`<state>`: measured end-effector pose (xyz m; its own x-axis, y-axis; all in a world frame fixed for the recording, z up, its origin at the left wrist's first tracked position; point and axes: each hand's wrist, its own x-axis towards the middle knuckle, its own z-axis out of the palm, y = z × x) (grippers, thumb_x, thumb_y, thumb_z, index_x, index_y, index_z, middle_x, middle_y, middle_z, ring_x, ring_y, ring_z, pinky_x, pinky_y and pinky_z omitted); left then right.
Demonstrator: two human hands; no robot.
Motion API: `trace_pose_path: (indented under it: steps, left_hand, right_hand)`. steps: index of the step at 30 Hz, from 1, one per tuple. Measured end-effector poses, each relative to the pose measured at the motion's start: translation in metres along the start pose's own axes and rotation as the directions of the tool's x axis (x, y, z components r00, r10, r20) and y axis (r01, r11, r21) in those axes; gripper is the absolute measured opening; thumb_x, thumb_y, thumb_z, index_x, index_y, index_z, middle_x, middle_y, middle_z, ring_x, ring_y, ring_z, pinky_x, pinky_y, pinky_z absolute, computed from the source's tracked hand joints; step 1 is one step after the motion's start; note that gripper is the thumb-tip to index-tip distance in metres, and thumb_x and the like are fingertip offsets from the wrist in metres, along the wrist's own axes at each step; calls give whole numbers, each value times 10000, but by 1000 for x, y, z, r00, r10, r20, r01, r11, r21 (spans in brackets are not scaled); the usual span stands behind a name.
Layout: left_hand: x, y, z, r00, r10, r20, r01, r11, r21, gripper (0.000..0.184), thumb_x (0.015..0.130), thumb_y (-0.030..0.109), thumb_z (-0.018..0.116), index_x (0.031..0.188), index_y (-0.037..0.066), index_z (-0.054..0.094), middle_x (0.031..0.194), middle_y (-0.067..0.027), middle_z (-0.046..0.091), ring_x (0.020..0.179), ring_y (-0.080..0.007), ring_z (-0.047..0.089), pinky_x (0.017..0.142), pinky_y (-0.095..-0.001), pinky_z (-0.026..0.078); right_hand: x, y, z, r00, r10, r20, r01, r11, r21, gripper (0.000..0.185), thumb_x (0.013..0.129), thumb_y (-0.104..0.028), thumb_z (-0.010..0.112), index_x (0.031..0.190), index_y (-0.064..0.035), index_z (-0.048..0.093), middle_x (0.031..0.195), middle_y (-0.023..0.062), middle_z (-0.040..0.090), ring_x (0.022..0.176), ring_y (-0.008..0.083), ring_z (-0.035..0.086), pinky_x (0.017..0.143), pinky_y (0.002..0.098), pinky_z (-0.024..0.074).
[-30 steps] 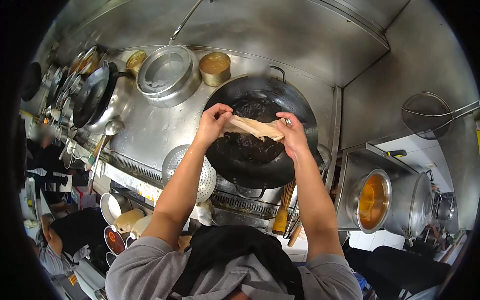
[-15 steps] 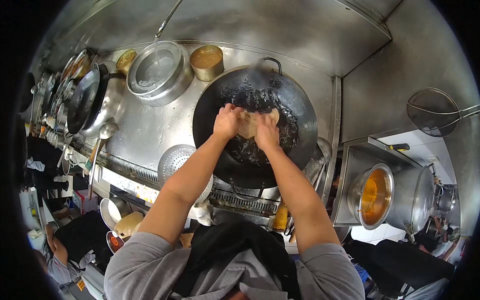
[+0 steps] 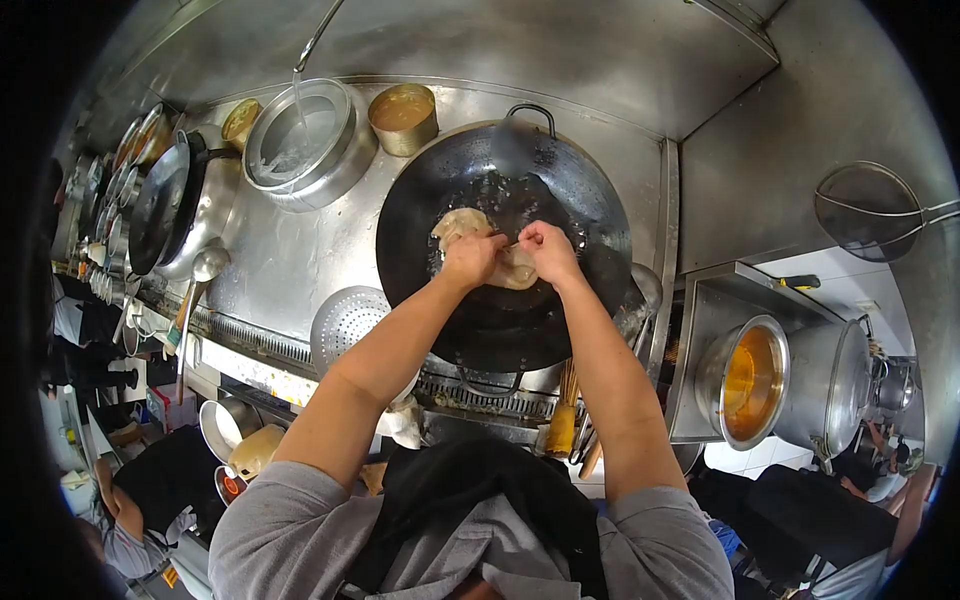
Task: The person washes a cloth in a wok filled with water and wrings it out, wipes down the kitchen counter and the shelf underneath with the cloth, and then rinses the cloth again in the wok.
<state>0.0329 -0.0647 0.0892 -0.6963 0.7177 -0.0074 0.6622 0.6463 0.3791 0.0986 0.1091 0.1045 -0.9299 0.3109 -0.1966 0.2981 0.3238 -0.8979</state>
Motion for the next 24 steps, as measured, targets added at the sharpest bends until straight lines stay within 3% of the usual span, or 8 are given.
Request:
trace_pose_path:
  steps: [4,6,10,12,14,16,21,24]
  left_hand:
    - [4,-11,10,1000,-25,5,26,997,-68,249,861,233,645,1103,223,705,1133,-77,667,1058,-303,658,877,-437,533]
    - [3,-7,0,1000,-20,24,20,1000,-19,255,880,227,625,1127,227,691,1136,-84,662,1067,-293,662,880,-416,546]
    - [-1,5,-23,982,-90,166,110,987,-114,204,863,213,649,1055,158,694,1044,-114,692,1010,-312,673,855,-431,539]
    - [-4,11,-36,989,-72,126,92,981,-168,179,849,214,666,991,109,696,1000,-125,701,952,-333,684,817,-444,539]
    - [-5,26,-66,931,186,-313,-261,941,-218,170,877,207,635,966,63,623,952,-158,697,898,-369,681,760,-477,526]
    - [-12,64,-124,937,186,-296,-325,776,-541,162,899,183,605,971,50,546,915,-175,686,857,-422,658,715,-508,507]
    - [2,96,-215,907,300,-295,-407,804,-434,154,919,160,587,1005,51,520,892,-205,666,817,-469,631,663,-511,500]
    - [-5,90,-277,808,156,-568,-513,661,-548,55,999,98,510,981,49,527,830,-85,607,769,-201,562,734,-321,477]
  right_hand:
    - [-19,24,-1,925,-363,110,326,612,-721,212,837,-81,665,1048,-65,680,896,126,686,816,321,667,772,392,521]
    - [-24,21,-5,930,-342,139,329,598,-731,169,835,-106,673,997,-61,693,901,128,706,822,342,672,763,401,528]
    - [-17,-3,-26,992,-94,85,104,987,-124,87,780,-16,720,853,-33,675,772,82,666,727,208,648,694,346,511]
    - [-26,-26,-44,990,-81,112,109,958,-267,173,785,-23,726,945,-27,659,896,71,676,838,192,656,769,332,515]
    - [-35,-47,-52,967,-235,98,248,957,-153,239,793,-28,730,1015,-29,641,965,58,670,896,172,642,813,325,507]
    - [-43,-66,-50,927,-369,69,372,928,-37,305,801,-33,734,1085,-31,623,1034,45,665,954,153,629,856,317,500]
    - [-57,-103,-4,966,-258,17,228,878,421,335,823,-64,772,1132,-26,648,1103,-11,666,1029,98,595,883,285,494]
    - [-51,-62,8,991,-104,81,79,962,263,310,830,-53,757,1125,-3,676,1151,17,669,1057,115,601,898,292,496]
